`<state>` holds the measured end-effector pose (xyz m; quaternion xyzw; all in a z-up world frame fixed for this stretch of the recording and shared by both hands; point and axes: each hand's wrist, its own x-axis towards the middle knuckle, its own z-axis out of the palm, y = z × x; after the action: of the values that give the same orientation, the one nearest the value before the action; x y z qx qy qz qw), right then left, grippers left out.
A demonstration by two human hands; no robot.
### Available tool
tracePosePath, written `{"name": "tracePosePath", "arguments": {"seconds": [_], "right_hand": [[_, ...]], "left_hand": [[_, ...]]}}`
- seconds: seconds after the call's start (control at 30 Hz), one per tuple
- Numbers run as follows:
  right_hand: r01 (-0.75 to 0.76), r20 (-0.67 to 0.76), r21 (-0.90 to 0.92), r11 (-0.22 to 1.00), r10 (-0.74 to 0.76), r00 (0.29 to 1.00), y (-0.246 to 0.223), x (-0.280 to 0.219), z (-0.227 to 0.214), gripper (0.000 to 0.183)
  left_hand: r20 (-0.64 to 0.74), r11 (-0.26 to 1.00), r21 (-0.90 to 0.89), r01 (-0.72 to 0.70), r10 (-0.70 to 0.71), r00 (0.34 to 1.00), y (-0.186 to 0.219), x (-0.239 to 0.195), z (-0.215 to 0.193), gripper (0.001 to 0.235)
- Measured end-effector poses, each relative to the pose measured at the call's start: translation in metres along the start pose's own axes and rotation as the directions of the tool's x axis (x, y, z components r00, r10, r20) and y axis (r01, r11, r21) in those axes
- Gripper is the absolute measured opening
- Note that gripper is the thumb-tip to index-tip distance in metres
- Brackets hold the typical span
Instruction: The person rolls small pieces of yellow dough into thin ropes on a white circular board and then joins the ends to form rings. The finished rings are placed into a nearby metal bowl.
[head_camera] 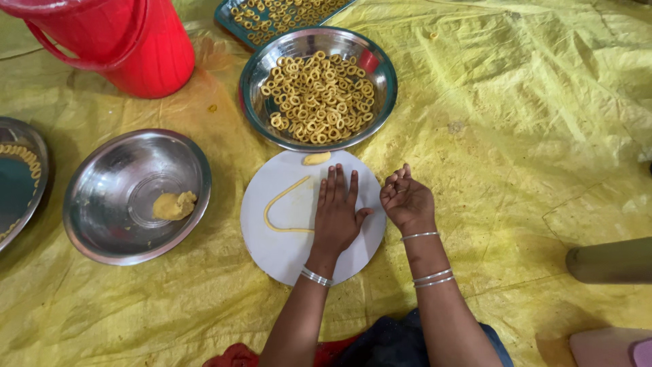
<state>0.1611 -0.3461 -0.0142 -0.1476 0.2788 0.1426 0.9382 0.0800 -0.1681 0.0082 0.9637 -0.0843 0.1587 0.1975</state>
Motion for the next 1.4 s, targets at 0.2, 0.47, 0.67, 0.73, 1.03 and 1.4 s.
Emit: {"name": "tracePosePath", "arguments": {"seconds": [0.2,0.47,0.67,0.73,1.03,1.4], "right_hand": [[0.075,0.051,-0.026,0.997,-0.074,0.996,-0.008,-0.012,0.021,0.024],[0.421,0.431,-0.886,-0.192,-0.013,0.902,0.039,-0.067,0.061,0.043],[0.598,0.718,-0.416,-0.685,0.156,0.678,0.078,-0.099,0.054,0.059],[0.582,0.77,-0.39,-0.714,0.094,0.631,0.078,-0.095,0.049,0.056],[0.244,0.767,0.058,-0.968,0.199,0.61,0.119,-0.091,-0.023,0.07],[0.457,0.766,-0.105,-0.883,0.221,0.603,0.135,-0.062,-0.004,0.087]], "left_hand": [[-0.278,0.96,-0.28,0.023,-0.105,0.955,-0.01,-0.063,-0.057,0.05],[-0.207,0.924,-0.319,0.212,-0.287,0.935,-0.008,-0.11,-0.085,0.034],[-0.104,0.917,-0.263,0.301,-0.337,0.936,0.014,-0.125,-0.072,0.036],[-0.133,0.928,-0.245,0.281,-0.32,0.938,0.014,-0.126,-0.068,0.034],[-0.328,0.977,-0.099,0.187,-0.209,0.921,-0.025,-0.114,-0.06,0.052],[-0.272,0.955,0.042,0.293,-0.272,0.923,-0.056,-0.089,-0.049,0.069]]}}
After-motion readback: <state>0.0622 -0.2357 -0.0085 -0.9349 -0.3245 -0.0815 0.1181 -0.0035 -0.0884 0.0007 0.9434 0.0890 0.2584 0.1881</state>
